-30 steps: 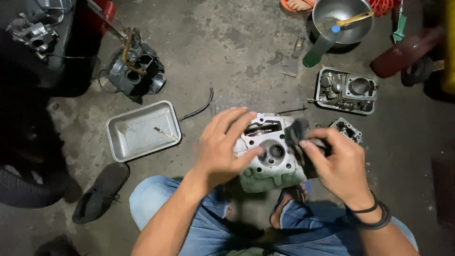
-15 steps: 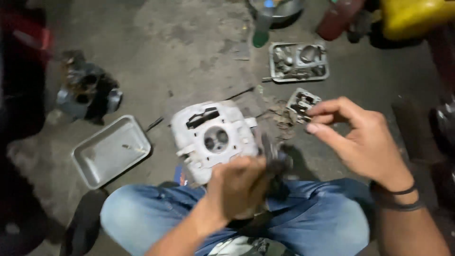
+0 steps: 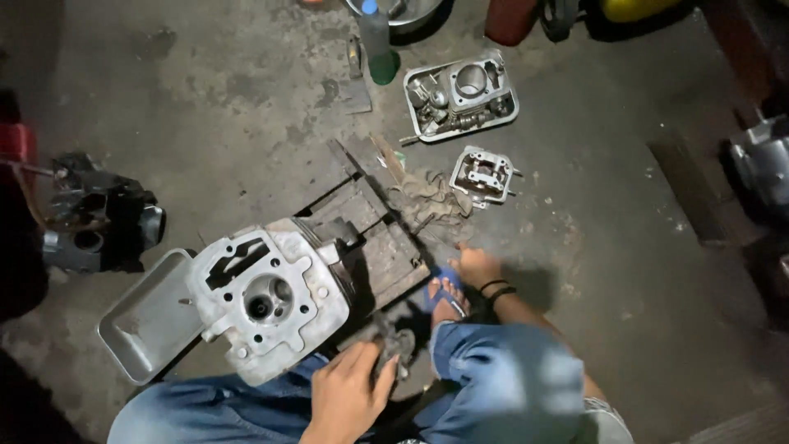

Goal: Cleaning and inspecting a motorcycle cylinder head using hand tools on a workshop floor.

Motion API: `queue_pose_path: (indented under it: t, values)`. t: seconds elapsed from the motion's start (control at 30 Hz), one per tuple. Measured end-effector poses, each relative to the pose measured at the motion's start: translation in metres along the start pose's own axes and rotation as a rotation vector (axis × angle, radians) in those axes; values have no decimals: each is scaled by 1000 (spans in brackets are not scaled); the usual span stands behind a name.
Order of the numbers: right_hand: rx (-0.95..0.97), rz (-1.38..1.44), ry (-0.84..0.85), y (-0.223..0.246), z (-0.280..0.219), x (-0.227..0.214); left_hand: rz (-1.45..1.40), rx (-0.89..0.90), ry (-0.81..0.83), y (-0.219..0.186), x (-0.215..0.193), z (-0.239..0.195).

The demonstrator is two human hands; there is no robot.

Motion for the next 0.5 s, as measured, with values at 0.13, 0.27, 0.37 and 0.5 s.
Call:
queue_pose_path:
  t: [0.13, 0.27, 0.37, 0.5]
  values:
    - [-195, -253, -388, -13, 37, 59, 33, -57, -48, -3, 15, 5]
    - [-258, -95, -398, -10, 9, 28, -6, -69, 10, -13, 37, 20]
    - [-349, 78, -530, -11, -32, -29, -31, 7, 6, -21, 35, 30]
    - [-118, 573, -387, 22, -107, -170, -211, 162, -77, -45, -11, 39]
Point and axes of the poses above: each hand's wrist, its own z-axis towards the middle knuckle, its own x-axis out of the palm, y = z × x, the point moved 1 cm from there along z, towards the middle knuckle, and after that the axes turned 1 degree about x, right-handed, at the moved point
